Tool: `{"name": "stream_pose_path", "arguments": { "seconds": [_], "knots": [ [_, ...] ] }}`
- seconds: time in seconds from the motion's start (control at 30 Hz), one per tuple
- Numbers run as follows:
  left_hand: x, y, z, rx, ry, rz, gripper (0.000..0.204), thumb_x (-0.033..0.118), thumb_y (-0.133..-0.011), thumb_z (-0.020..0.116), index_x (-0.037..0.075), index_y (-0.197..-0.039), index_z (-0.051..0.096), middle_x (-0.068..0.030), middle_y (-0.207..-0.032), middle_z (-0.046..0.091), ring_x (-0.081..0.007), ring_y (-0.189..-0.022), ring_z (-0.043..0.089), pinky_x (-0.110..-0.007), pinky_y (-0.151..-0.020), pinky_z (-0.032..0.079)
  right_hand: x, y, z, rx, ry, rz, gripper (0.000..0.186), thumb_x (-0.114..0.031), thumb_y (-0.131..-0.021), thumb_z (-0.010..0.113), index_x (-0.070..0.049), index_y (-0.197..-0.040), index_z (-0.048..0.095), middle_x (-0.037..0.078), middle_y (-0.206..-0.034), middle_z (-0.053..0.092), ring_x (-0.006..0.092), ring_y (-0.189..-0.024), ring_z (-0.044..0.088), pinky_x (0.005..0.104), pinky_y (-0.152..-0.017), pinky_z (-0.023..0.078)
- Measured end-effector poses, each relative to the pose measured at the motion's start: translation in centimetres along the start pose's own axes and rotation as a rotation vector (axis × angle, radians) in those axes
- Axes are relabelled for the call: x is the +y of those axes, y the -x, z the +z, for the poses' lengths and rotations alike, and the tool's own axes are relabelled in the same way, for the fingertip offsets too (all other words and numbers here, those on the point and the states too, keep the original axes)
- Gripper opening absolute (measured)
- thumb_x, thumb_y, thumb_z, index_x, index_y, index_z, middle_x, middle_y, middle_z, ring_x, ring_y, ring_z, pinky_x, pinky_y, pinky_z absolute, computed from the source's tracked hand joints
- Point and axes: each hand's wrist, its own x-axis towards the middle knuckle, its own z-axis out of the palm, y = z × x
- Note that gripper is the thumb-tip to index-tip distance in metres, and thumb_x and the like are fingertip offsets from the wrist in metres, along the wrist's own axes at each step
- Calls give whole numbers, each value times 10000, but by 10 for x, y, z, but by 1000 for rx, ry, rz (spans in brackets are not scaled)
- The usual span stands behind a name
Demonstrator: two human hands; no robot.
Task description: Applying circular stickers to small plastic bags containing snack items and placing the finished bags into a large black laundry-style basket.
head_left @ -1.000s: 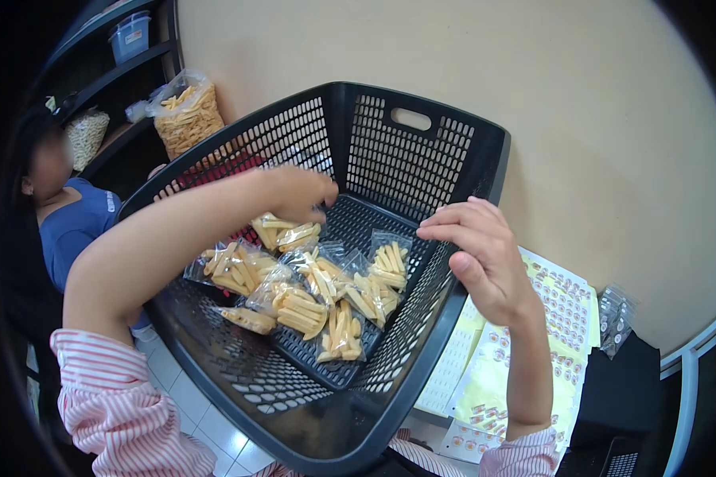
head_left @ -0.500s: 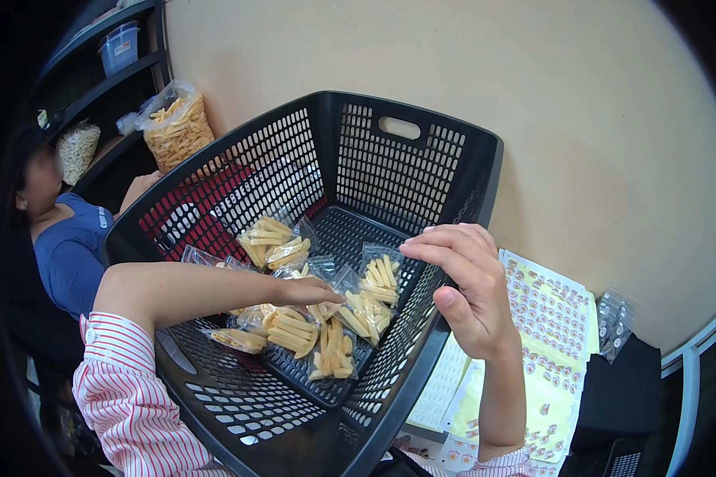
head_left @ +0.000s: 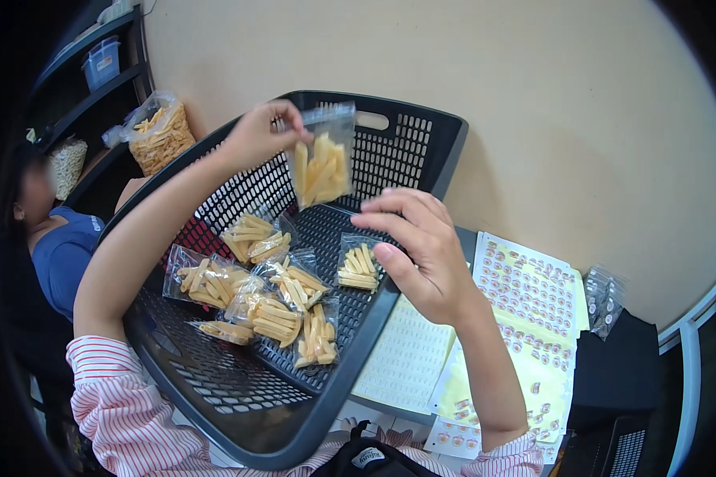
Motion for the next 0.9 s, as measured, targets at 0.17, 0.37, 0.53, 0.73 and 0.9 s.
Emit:
{"name": "stream_pose_path", "arguments": {
  "seconds": [0.17,0.37,0.53,0.73,0.9],
  "knots": [
    [106,-1,-8,44,93,252,91,36,-800,561,-3,-824,483,-53,-802,589,-169,-886,614,-224,-703,511,-10,11,-12,407,-253,205,588,-256,-753,651,4,-1213,394,160,-1216,382,288,-1115,399,362,-942,323],
    [203,21,42,-39,79,345,94,42,-799,576,23,-795,485,-11,-779,562,-111,-823,611,-203,-666,483,-36,45,-68,498,-752,329,690,-234,-777,639,13,-1296,256,154,-1204,400,217,-1094,422,336,-919,348],
    [248,50,113,-262,96,232,194,-27,-768,573,41,-710,400,-8,-723,505,-85,-760,591,-178,-608,457,-51,80,-116,512,-842,414,444,-135,-809,610,22,-1170,406,114,-1053,536,139,-944,528,272,-836,410],
    [273,87,157,-255,152,155,297,-14,-759,587,67,-775,302,-82,-890,481,-166,-895,590,-227,-701,492,-56,117,-143,504,-853,439,112,-58,-829,577,10,-915,556,70,-845,620,89,-786,577,219,-722,456],
    [269,136,188,-58,575,86,420,66,-759,602,55,-1010,265,-133,-1058,434,-196,-1067,479,-334,-869,431,-66,138,-140,520,-950,440,93,-47,-812,592,15,-878,572,84,-840,623,104,-782,591,221,-706,462]
  ]
}}
